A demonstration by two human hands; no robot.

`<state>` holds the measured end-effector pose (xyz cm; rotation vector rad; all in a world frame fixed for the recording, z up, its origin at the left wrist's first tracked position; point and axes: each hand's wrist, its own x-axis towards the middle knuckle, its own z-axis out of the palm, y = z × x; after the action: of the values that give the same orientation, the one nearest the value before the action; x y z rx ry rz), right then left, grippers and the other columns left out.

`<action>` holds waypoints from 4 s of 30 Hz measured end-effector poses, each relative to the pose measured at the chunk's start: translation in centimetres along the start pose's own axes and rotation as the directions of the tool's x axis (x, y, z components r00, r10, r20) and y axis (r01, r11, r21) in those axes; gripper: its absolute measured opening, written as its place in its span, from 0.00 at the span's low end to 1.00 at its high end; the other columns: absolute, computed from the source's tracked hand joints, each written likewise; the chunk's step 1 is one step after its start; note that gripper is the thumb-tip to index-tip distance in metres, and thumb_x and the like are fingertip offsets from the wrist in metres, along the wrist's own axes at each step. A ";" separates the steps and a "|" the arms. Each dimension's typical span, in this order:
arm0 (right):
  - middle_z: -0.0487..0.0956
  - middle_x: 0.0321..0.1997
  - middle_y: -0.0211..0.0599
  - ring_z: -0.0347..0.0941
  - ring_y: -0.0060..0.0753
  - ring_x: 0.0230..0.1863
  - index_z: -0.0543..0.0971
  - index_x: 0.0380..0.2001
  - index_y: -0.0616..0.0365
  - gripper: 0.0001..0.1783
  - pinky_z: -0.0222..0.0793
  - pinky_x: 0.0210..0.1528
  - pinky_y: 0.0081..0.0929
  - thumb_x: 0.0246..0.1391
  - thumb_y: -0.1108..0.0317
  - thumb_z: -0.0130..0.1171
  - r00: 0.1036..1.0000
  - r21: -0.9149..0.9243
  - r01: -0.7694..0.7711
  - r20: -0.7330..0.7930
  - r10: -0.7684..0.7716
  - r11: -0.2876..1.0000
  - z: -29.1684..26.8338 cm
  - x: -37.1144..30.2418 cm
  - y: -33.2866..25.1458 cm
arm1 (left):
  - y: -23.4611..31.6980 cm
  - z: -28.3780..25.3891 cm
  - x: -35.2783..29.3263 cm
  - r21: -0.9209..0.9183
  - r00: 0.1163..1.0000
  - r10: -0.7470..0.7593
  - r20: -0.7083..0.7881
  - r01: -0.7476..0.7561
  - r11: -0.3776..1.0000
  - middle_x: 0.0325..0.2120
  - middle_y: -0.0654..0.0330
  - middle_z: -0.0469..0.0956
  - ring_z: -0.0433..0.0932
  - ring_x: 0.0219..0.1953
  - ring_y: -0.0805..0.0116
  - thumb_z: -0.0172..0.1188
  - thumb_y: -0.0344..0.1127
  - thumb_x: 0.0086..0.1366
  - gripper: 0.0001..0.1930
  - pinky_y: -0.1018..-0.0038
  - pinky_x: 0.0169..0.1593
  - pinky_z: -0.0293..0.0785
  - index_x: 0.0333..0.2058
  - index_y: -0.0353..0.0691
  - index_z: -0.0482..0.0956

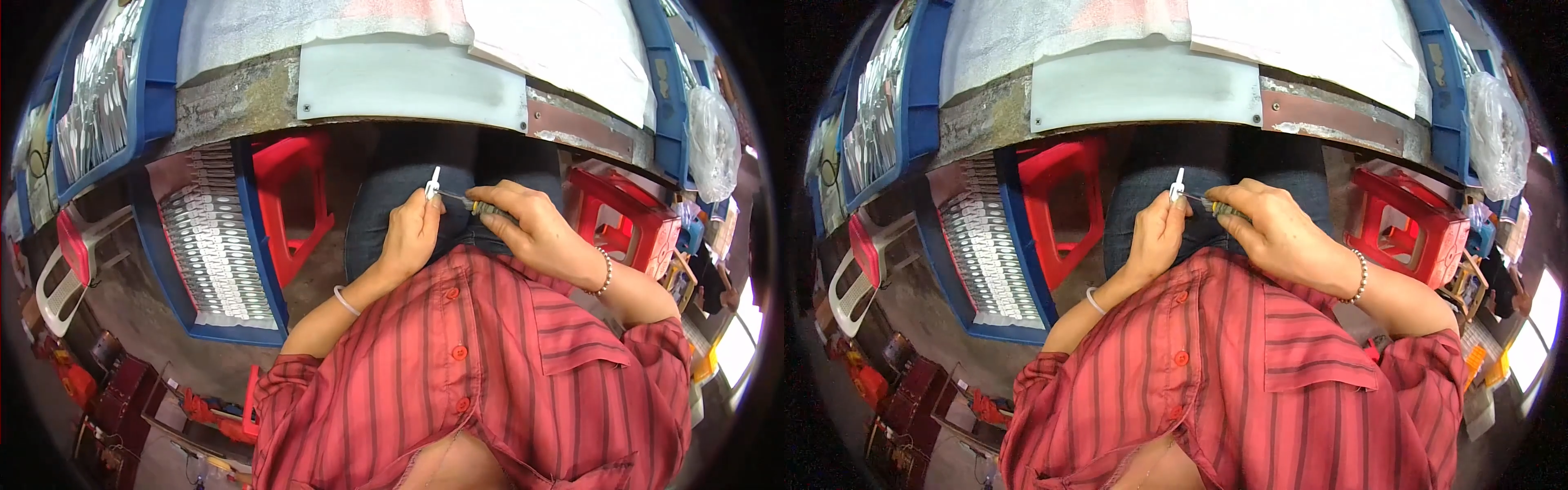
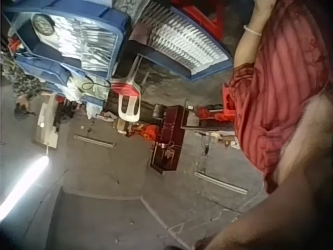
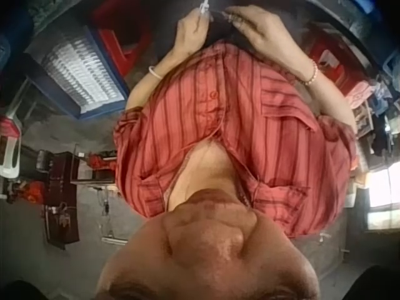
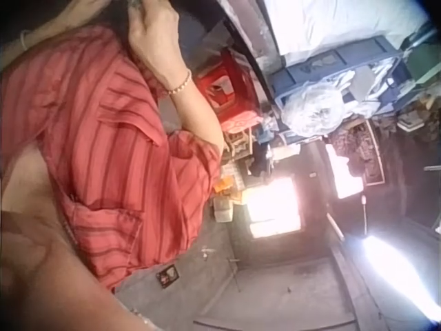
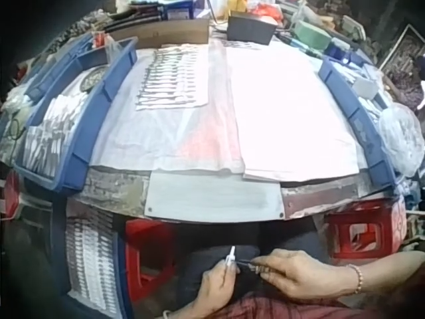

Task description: Assemble small plastic hardware components using a hand-held pick tool at a workshop station.

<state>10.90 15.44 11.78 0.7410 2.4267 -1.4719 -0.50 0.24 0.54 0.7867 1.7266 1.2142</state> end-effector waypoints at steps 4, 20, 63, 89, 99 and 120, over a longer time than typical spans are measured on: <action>0.77 0.34 0.50 0.75 0.44 0.33 0.74 0.48 0.67 0.16 0.71 0.37 0.33 0.57 0.72 0.52 0.992 0.000 0.102 -0.075 -0.101 0.995 0.3 0.4 0.9 | 0.2 -0.1 0.1 0.005 0.998 -0.053 0.018 0.053 0.999 0.20 0.46 0.75 0.78 0.25 0.47 0.47 0.32 0.68 0.11 0.62 0.27 0.69 0.29 0.31 0.71; 0.78 0.23 0.35 0.72 0.25 0.20 0.78 0.40 0.64 0.13 0.66 0.22 0.29 0.48 0.75 0.58 0.833 0.512 -0.543 0.227 0.505 0.665 0.7 2.4 1.7 | -1.2 0.9 0.4 0.251 0.995 0.094 -0.040 -0.081 0.964 0.15 0.39 0.71 0.74 0.21 0.37 0.47 0.30 0.67 0.09 0.52 0.22 0.67 0.28 0.30 0.66; 0.72 0.41 0.50 0.73 0.51 0.38 0.72 0.50 0.65 0.22 0.72 0.41 0.37 0.49 0.82 0.54 0.993 -0.151 0.119 0.040 -0.115 0.981 0.4 -0.6 0.6 | -0.2 0.0 0.0 -0.058 0.995 -0.101 0.023 0.102 0.993 0.15 0.50 0.71 0.73 0.18 0.57 0.47 0.31 0.68 0.11 0.65 0.24 0.65 0.28 0.32 0.72; 0.74 0.39 0.40 0.72 0.32 0.30 0.71 0.52 0.65 0.19 0.69 0.28 0.26 0.56 0.77 0.52 0.995 0.029 -0.086 0.046 0.084 0.996 0.5 -0.1 0.4 | -0.2 0.0 0.2 0.010 0.999 -0.038 0.009 0.037 0.999 0.21 0.45 0.75 0.77 0.25 0.46 0.47 0.31 0.68 0.10 0.61 0.27 0.69 0.29 0.32 0.71; 0.75 0.22 0.44 0.73 0.45 0.22 0.76 0.44 0.60 0.16 0.69 0.24 0.37 0.49 0.71 0.57 0.981 -0.562 0.186 0.068 -0.179 0.806 1.8 2.4 1.8 | -1.3 0.4 0.6 0.134 0.996 0.066 -0.053 -0.059 0.989 0.20 0.41 0.73 0.75 0.25 0.40 0.47 0.31 0.68 0.10 0.55 0.26 0.67 0.28 0.30 0.68; 0.75 0.21 0.34 0.73 0.26 0.20 0.73 0.54 0.58 0.24 0.65 0.18 0.23 0.51 0.70 0.56 0.972 -0.341 0.234 0.111 -0.208 0.911 1.4 3.6 2.4 | -1.8 0.6 0.8 0.140 0.993 0.120 -0.001 -0.119 0.983 0.19 0.40 0.73 0.75 0.25 0.39 0.46 0.29 0.67 0.08 0.54 0.26 0.68 0.30 0.30 0.67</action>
<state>8.92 16.22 7.76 0.3381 2.6818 -1.0561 -0.30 0.59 -1.47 0.9820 1.8088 1.1866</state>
